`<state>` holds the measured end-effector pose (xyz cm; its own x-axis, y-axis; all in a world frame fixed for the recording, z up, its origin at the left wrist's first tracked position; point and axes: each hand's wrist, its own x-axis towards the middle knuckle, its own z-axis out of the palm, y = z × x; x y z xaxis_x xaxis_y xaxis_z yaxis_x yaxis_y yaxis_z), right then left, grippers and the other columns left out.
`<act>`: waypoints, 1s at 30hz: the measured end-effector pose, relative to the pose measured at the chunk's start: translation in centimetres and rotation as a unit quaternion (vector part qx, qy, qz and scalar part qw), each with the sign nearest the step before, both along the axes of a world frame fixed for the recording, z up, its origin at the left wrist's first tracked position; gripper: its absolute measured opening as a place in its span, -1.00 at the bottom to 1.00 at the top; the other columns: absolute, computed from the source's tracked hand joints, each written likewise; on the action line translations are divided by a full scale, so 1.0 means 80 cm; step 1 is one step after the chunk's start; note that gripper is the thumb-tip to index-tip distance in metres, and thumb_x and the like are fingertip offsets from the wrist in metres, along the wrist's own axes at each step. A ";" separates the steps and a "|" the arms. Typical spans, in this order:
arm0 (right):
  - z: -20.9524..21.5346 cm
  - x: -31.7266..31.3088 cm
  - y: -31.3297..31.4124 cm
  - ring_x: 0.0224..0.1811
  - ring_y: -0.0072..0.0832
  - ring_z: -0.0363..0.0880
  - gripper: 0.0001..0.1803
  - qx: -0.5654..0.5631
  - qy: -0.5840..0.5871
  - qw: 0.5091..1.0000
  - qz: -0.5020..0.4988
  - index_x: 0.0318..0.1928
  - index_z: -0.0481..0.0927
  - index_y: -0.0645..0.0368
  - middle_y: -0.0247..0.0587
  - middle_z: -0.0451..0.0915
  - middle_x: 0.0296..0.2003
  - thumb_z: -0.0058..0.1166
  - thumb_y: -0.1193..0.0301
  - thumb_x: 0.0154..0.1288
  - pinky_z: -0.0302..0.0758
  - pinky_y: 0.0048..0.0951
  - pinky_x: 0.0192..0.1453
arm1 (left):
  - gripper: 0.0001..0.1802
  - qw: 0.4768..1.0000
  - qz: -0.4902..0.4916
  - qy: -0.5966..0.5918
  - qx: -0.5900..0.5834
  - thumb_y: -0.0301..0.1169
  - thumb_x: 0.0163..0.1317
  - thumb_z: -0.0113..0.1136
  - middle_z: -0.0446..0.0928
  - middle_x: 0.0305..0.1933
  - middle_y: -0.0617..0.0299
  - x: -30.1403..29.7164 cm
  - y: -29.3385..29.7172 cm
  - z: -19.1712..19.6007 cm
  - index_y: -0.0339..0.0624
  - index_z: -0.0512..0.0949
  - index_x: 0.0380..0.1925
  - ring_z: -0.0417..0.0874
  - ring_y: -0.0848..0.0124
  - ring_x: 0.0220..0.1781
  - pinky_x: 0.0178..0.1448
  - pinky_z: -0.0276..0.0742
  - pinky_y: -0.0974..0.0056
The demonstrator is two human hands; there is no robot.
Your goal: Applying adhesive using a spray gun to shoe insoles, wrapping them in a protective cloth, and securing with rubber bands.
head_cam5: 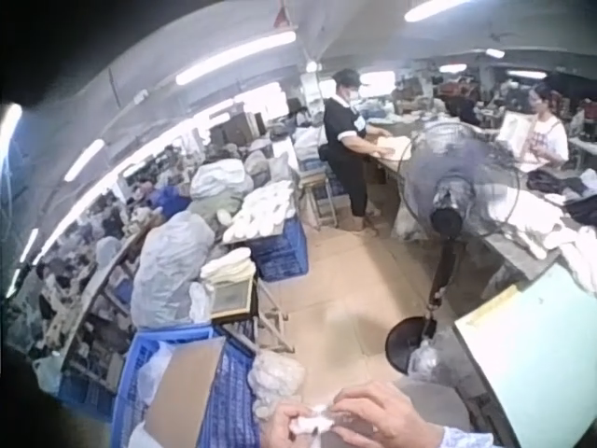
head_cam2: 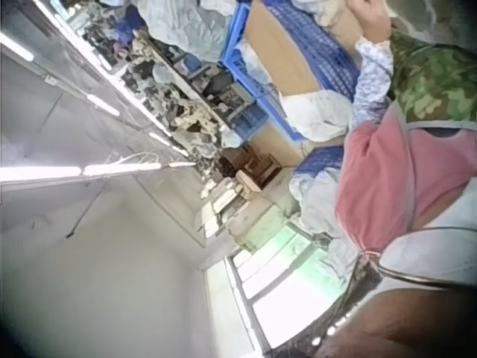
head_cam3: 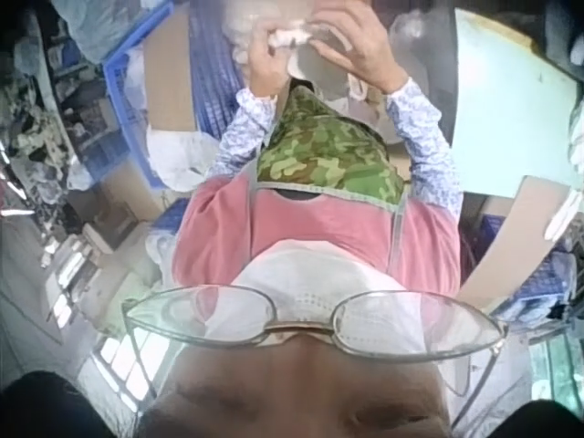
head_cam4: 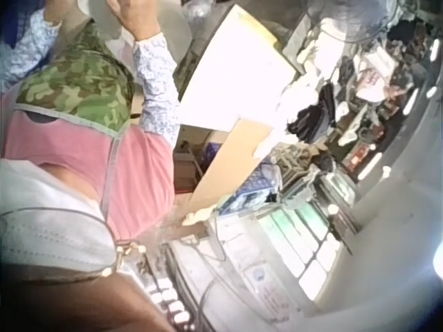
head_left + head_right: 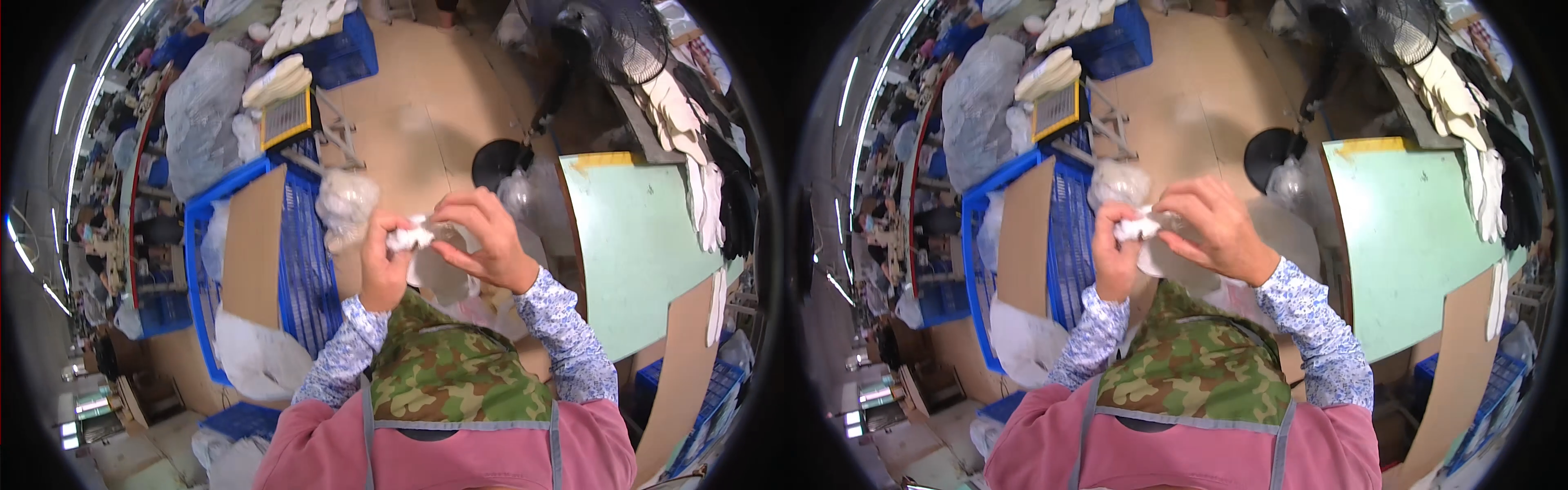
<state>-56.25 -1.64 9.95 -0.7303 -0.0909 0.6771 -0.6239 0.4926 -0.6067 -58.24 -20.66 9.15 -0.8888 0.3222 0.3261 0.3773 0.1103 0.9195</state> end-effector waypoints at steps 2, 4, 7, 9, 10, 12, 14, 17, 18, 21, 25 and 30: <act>-0.009 -0.049 -0.027 -0.25 -0.26 0.51 -0.65 0.013 -0.014 1.000 0.005 -0.18 0.57 0.10 -0.22 0.52 -0.28 0.32 0.46 -0.05 0.43 -0.32 -0.20 | -0.69 0.998 -0.024 -0.056 0.028 -0.72 0.08 -0.03 0.36 -0.21 0.28 -0.043 -0.017 -0.004 -0.22 0.36 -0.16 0.40 0.53 -0.18 -0.06 0.36 0.46; -0.018 -0.105 -0.063 -0.34 -0.27 0.51 -0.70 0.012 -0.011 1.000 -0.001 -0.22 0.56 0.11 -0.23 0.52 -0.34 0.32 0.44 -0.02 0.43 -0.31 -0.27 | -0.74 0.987 -0.053 -0.134 0.076 -0.67 0.15 0.01 0.36 -0.21 0.32 -0.097 -0.036 -0.007 -0.21 0.36 -0.15 0.38 0.56 -0.17 -0.06 0.35 0.47; -0.022 -0.181 -0.104 -0.50 -0.31 0.50 -0.82 0.012 -0.009 0.999 -0.036 -0.31 0.53 0.13 -0.25 0.51 -0.45 0.26 0.48 0.08 0.43 -0.35 -0.43 | -0.80 0.958 -0.073 -0.246 0.126 -0.56 0.24 0.06 0.37 -0.22 0.36 -0.169 -0.077 -0.010 -0.20 0.36 -0.14 0.37 0.61 -0.17 -0.07 0.34 0.48; -0.020 -0.232 -0.124 -0.49 -0.30 0.52 -0.82 0.025 -0.008 1.000 -0.015 -0.31 0.52 0.13 -0.25 0.50 -0.47 0.26 0.47 0.08 0.45 -0.34 -0.42 | -0.80 0.940 -0.101 -0.303 0.119 -0.54 0.24 0.08 0.37 -0.23 0.36 -0.222 -0.108 -0.010 -0.20 0.37 -0.15 0.38 0.61 -0.16 -0.07 0.34 0.48; -0.018 -0.254 -0.130 -0.49 -0.29 0.53 -0.83 0.023 0.006 1.000 -0.006 -0.31 0.52 0.13 -0.25 0.50 -0.48 0.25 0.47 0.09 0.46 -0.33 -0.42 | -0.80 0.941 -0.101 -0.304 0.113 -0.54 0.24 0.08 0.37 -0.23 0.36 -0.246 -0.121 -0.010 -0.20 0.37 -0.15 0.38 0.61 -0.16 -0.07 0.34 0.48; -0.013 -0.294 -0.138 -0.48 -0.28 0.54 -0.83 0.037 0.007 0.999 0.006 -0.32 0.52 0.13 -0.24 0.50 -0.49 0.25 0.46 0.10 0.47 -0.32 -0.41 | -0.80 0.942 -0.109 -0.308 0.083 -0.56 0.22 0.09 0.38 -0.24 0.36 -0.288 -0.134 -0.008 -0.20 0.37 -0.16 0.38 0.62 -0.16 -0.08 0.34 0.49; -0.010 -0.329 -0.133 -0.47 -0.25 0.55 -0.83 0.061 0.003 0.998 0.022 -0.33 0.51 0.14 -0.22 0.50 -0.51 0.24 0.43 0.11 0.48 -0.29 -0.40 | -0.80 0.932 -0.131 -0.320 0.107 -0.58 0.20 0.10 0.41 -0.26 0.38 -0.328 -0.135 -0.007 -0.20 0.39 -0.18 0.40 0.63 -0.21 -0.12 0.34 0.50; -0.009 -0.378 -0.114 -0.47 -0.21 0.55 -0.84 0.048 -0.012 0.999 0.008 -0.34 0.49 0.12 -0.22 0.50 -0.52 0.22 0.39 0.14 0.47 -0.27 -0.42 | -0.81 0.925 -0.154 -0.339 0.075 -0.59 0.21 0.09 0.43 -0.27 0.40 -0.386 -0.122 -0.007 -0.19 0.40 -0.18 0.40 0.65 -0.24 -0.16 0.33 0.52; -0.010 -0.393 -0.104 -0.48 -0.19 0.55 -0.83 0.066 -0.024 0.997 0.017 -0.34 0.48 0.12 -0.21 0.51 -0.53 0.19 0.36 0.17 0.45 -0.25 -0.44 | -0.81 0.922 -0.160 -0.345 0.074 -0.59 0.21 0.10 0.42 -0.28 0.41 -0.405 -0.116 -0.010 -0.18 0.40 -0.19 0.39 0.66 -0.24 -0.17 0.32 0.53; -0.017 -0.446 -0.073 -0.49 -0.18 0.54 -0.81 0.100 -0.042 0.994 0.033 -0.34 0.45 0.11 -0.19 0.51 -0.54 0.13 0.30 0.22 0.41 -0.22 -0.49 | -0.82 0.919 -0.178 -0.348 0.050 -0.59 0.20 0.11 0.42 -0.29 0.42 -0.465 -0.094 -0.018 -0.18 0.41 -0.21 0.38 0.67 -0.25 -0.18 0.31 0.53; -0.018 -0.537 -0.009 -0.54 -0.19 0.52 -0.79 0.156 -0.041 0.986 0.040 -0.33 0.45 0.12 -0.18 0.49 -0.61 0.10 0.26 0.25 0.40 -0.22 -0.48 | -0.82 0.916 -0.198 -0.346 0.034 -0.61 0.19 0.10 0.43 -0.29 0.41 -0.567 -0.036 -0.024 -0.20 0.41 -0.22 0.40 0.64 -0.25 -0.13 0.34 0.50; -0.003 -0.656 0.098 -0.57 -0.12 0.52 -0.79 0.120 -0.103 0.987 0.003 -0.25 0.47 0.09 -0.16 0.49 -0.64 0.02 0.22 0.33 0.38 -0.18 -0.52 | -0.75 0.906 -0.226 -0.346 0.091 -0.67 0.17 0.03 0.49 -0.15 0.29 -0.706 0.084 -0.010 -0.20 0.36 -0.16 0.50 0.54 -0.11 0.02 0.41 0.42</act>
